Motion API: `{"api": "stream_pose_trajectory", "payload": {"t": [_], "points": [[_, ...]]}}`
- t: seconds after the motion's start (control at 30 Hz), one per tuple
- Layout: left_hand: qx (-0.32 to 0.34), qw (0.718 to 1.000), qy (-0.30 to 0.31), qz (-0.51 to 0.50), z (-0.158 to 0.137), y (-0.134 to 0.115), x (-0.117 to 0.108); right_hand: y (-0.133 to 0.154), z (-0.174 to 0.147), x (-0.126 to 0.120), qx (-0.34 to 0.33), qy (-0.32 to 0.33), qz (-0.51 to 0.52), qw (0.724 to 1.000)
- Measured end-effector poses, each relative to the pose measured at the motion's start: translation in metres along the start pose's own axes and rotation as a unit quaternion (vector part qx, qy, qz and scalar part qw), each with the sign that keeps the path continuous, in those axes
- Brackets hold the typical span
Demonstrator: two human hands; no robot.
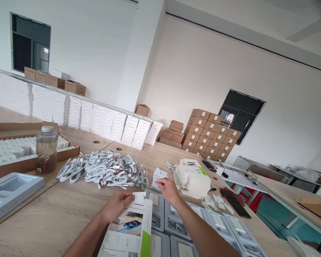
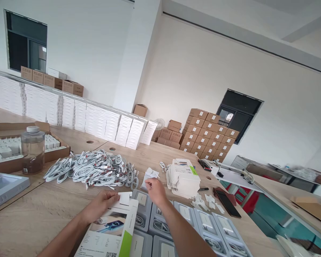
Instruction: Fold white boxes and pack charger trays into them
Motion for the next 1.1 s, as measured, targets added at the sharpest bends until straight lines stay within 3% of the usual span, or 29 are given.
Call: {"api": "stream_pose_trajectory", "payload": {"t": [0.1, 0.17, 0.4, 0.67, 1.1], "points": [[0.002, 1.000, 0.001, -0.009, 0.000, -0.002, 0.001, 0.048, -0.021, 0.014, -0.074, 0.034, 0.086, 0.993], [0.003, 1.000, 0.002, -0.015, -0.001, -0.004, 0.002, 0.064, -0.030, 0.020, -0.095, 0.047, 0.115, 0.988], [0.003, 0.999, -0.016, -0.050, -0.001, -0.007, -0.001, 0.061, -0.044, 0.012, -0.118, -0.011, 0.157, 0.981], [-0.013, 0.996, -0.063, -0.060, 0.002, 0.000, -0.013, 0.087, -0.084, 0.005, -0.253, -0.119, 0.102, 0.955], [0.043, 0.995, -0.052, -0.072, -0.008, -0.029, -0.011, 0.107, -0.103, -0.002, -0.367, -0.189, 0.006, 0.911]]}}
Point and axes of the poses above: each hand's wrist, its own z-axis towards the middle knuckle, its own x-axis out of the palm, y = z × x, the point moved 9 cm from there along z, towards the middle knuckle, and after that the axes turned 7 degrees about x, right-handed, at the moved point
